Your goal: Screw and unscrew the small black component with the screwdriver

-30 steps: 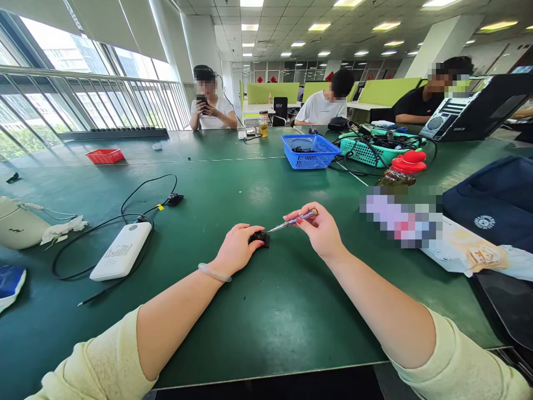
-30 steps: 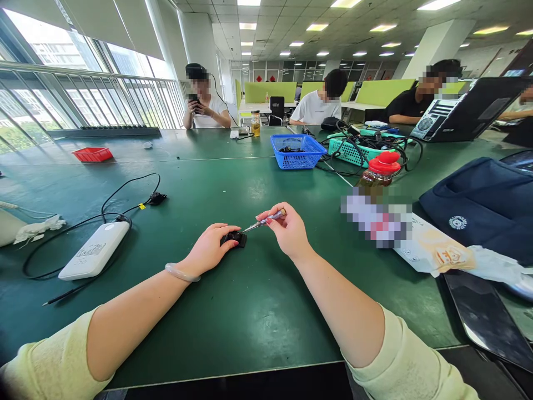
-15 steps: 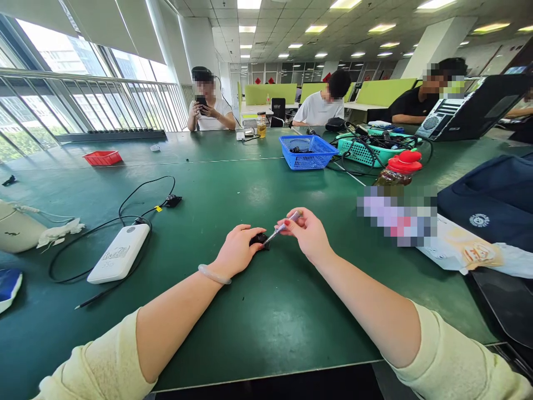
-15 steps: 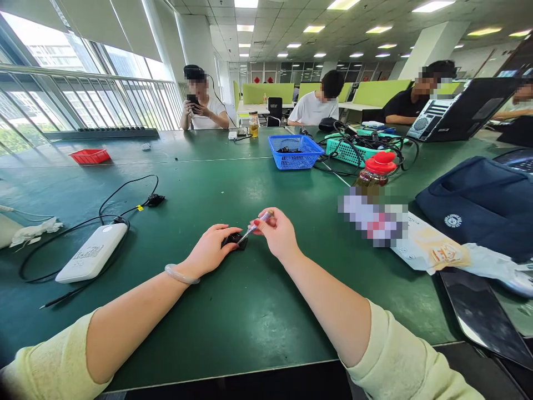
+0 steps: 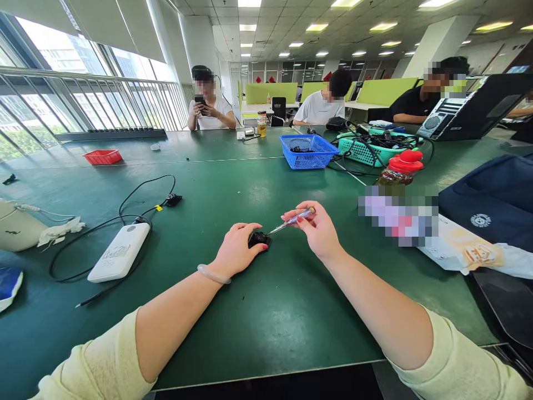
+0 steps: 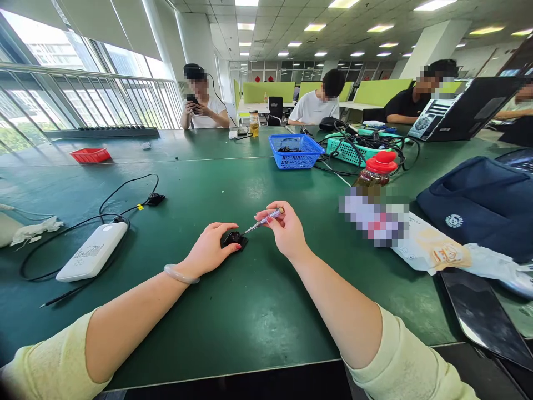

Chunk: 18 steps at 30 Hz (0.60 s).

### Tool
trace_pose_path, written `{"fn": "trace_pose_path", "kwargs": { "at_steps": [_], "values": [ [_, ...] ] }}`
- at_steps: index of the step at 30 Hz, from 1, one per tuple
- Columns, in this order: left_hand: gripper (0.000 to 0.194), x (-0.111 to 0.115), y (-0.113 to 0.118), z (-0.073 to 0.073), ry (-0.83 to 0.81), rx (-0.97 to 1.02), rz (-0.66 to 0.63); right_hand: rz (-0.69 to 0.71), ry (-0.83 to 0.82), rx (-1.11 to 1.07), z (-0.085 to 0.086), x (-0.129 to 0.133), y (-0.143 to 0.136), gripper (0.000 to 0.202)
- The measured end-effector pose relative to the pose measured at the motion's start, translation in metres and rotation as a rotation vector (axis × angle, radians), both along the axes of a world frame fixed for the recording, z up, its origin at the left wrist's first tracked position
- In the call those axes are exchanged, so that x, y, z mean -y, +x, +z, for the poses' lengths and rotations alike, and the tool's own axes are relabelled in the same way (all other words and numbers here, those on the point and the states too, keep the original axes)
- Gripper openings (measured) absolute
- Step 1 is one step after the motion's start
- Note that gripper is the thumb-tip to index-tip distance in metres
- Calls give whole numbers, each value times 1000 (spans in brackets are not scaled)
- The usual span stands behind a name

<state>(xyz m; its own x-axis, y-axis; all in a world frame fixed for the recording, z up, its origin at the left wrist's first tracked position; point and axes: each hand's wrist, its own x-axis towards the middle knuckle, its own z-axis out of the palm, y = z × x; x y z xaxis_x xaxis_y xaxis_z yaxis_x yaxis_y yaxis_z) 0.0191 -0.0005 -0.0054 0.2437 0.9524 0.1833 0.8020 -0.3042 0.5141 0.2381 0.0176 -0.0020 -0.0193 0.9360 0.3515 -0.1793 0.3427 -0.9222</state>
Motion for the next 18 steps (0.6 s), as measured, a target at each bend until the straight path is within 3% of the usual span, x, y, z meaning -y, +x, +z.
{"fn": "trace_pose_path", "kwargs": {
  "at_steps": [4,7,12,18],
  "values": [
    [30,0,0,1,66,-28,64,-8,13,-15,2,2,0,36],
    [20,-1,0,0,110,-39,38,-6,17,-7,3,3,0,35],
    [32,-3,-2,-8,141,-35,-79,-9,21,6,3,3,-1,34],
    [38,-1,-2,-6,100,-18,-97,-25,-3,-12,3,3,1,39]
  ]
}}
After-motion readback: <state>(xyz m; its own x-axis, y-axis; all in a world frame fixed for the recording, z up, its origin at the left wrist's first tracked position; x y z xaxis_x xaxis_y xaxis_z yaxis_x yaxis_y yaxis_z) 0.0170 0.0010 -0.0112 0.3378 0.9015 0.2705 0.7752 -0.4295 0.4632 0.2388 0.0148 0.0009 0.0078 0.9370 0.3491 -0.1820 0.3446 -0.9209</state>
